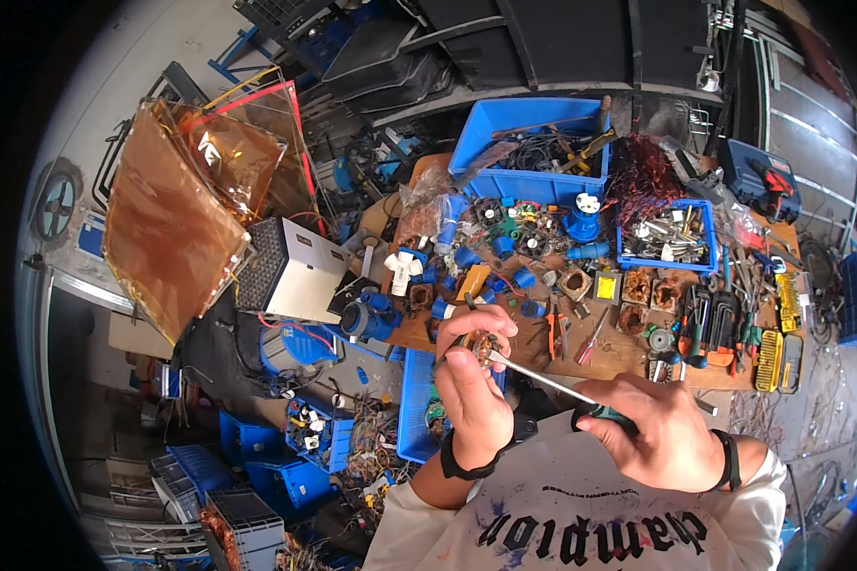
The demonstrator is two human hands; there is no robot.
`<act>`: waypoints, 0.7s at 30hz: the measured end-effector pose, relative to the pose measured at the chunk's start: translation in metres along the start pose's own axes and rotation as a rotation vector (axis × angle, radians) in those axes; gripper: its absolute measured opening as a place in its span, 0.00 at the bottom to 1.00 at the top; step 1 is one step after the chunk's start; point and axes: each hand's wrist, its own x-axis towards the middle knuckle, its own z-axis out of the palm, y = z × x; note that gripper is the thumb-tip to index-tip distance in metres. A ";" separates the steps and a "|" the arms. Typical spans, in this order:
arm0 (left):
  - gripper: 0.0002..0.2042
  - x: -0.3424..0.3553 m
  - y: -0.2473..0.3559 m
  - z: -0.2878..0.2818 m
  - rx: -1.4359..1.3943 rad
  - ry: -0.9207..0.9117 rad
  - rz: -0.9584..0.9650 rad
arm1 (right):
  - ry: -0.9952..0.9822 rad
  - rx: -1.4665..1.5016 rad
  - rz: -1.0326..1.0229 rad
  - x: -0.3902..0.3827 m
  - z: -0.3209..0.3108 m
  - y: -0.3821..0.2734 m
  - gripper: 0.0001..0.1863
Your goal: The person uses a screwdriver to manipulate a small, copper-wound electrical component, likely a motor or generator armature. They repeatedly insert the tool into the component's slots and rotate it, while holding the object steady with their other hand. The task involves continuous, repetitive adjustment of the internal parts of the component.
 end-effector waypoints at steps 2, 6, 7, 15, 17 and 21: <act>0.25 -0.002 -0.001 0.000 0.000 0.000 -0.020 | 0.008 0.166 -0.007 0.001 0.005 0.006 0.14; 0.27 -0.006 -0.004 -0.001 -0.043 0.020 -0.049 | -0.080 0.451 0.085 0.001 0.016 0.018 0.13; 0.28 -0.006 -0.004 -0.001 -0.043 0.021 -0.048 | -0.074 0.513 0.083 -0.002 0.023 0.023 0.12; 0.32 -0.009 -0.002 -0.002 -0.046 0.028 -0.054 | -0.362 1.156 0.531 -0.004 0.022 0.031 0.11; 0.32 -0.008 -0.002 -0.002 -0.081 0.022 -0.060 | -0.357 1.166 0.502 -0.004 0.022 0.034 0.12; 0.32 -0.007 0.001 -0.002 -0.200 0.040 -0.100 | 0.128 -0.004 -0.131 0.004 0.025 0.026 0.16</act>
